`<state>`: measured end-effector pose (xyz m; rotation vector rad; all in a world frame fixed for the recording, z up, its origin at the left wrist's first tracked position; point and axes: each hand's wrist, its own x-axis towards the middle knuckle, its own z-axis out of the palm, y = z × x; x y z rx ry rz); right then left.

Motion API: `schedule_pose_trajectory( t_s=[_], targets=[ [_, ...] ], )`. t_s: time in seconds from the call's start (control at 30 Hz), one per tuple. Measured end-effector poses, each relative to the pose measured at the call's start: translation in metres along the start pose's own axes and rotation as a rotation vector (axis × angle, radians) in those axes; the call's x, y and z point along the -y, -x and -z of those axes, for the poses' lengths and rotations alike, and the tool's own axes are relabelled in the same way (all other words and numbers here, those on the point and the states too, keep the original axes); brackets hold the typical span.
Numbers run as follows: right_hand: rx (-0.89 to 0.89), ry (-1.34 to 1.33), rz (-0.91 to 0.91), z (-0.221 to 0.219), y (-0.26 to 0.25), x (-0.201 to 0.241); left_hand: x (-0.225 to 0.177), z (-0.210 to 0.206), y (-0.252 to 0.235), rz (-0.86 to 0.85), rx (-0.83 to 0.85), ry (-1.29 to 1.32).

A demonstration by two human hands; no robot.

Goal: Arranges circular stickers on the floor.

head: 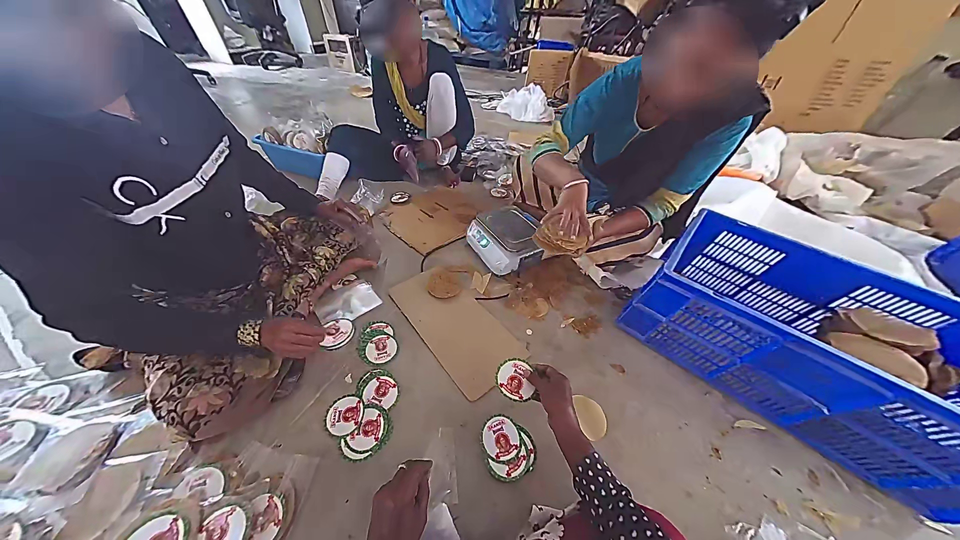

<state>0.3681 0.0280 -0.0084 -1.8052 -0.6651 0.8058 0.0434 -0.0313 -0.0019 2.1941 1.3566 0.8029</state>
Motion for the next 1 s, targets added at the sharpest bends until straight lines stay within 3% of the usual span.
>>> schedule_pose_trajectory(
  t_s=[0.7,0.9,0.97,1.0],
  targets=[
    [0.057,0.03,0.031,-0.037,-0.018,0.004,-0.003,-0.006,-0.001,0.015,-0.021,0.1],
    [0.065,0.082,0.15,-0.082,-0.068,0.027,-0.006,-0.003,0.0,0.025,-0.02,0.124],
    [0.08,0.188,0.005,-0.105,-0.084,0.069,-0.006,-0.001,0.0,0.021,-0.015,0.122],
    [0.15,0.236,-0.208,-0.116,-0.083,0.116,-0.006,0.0,0.0,0.03,-0.008,0.122]
  ],
)
